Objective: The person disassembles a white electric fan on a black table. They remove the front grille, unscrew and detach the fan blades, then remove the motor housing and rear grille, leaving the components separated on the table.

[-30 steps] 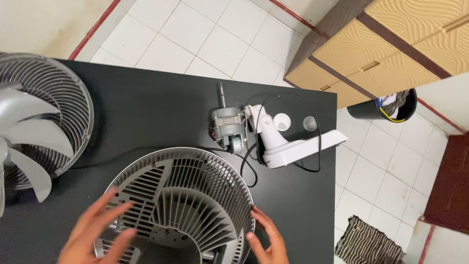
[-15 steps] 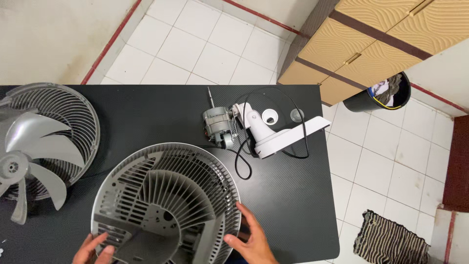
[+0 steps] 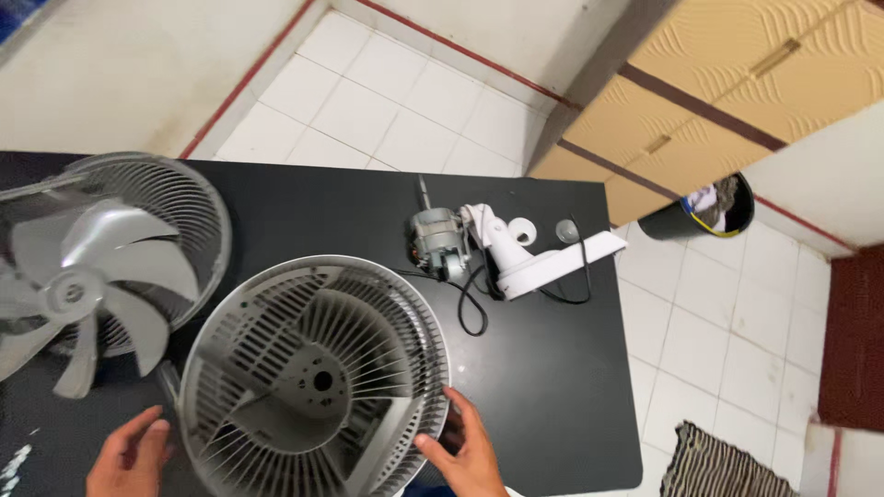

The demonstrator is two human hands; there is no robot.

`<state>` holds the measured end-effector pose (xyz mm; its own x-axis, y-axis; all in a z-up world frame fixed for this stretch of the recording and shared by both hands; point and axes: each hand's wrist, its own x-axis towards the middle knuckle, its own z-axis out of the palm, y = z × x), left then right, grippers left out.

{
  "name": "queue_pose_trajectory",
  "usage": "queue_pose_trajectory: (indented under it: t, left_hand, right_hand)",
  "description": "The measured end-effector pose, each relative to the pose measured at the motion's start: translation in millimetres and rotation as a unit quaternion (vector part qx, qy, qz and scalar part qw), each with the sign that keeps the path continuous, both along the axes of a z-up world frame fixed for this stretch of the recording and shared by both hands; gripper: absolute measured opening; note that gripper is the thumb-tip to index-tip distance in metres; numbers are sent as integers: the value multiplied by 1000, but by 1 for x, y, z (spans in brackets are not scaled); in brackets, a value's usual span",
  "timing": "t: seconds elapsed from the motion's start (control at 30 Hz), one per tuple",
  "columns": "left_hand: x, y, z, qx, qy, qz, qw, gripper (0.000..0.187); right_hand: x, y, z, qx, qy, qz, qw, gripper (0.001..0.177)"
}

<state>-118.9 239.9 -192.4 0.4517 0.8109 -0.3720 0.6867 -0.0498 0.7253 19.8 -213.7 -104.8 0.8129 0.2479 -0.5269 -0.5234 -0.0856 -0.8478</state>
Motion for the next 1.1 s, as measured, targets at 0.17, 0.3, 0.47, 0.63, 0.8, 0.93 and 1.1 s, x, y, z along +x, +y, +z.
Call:
queue_pose_trajectory:
  t: [0.17,0.3,0.47,0.63,0.8,0.93,1.1]
  left_hand:
    - [-36,-10,-10,226,-14,-172,959,45]
    - [-17,-26,14,130,74,-100,984,49]
    - [9,-23,54,244,-1,-111,963,38]
    - [0,-26,70,43,-40,-106,993,45]
    - [-2,-32,66,-18,-70,-112,991,40]
    - [-2,-20,61,67,-9,-44,997,41]
    - [19,13,36,175,85,-99,976,57]
  right_hand:
    - [7,-8,12,-124,-170,48,977,93]
    - [22,-4,39,-228,-177,169,942,114]
    - [12,25,57,-248,-213,181,928,115]
    - [1,41,59,-252,-170,129,944,102]
    - [-7,47,57,-236,-144,82,958,92]
    - [-17,53,51,-191,-153,21,969,76]
    - [-40,64,52,-161,-172,-6,972,71]
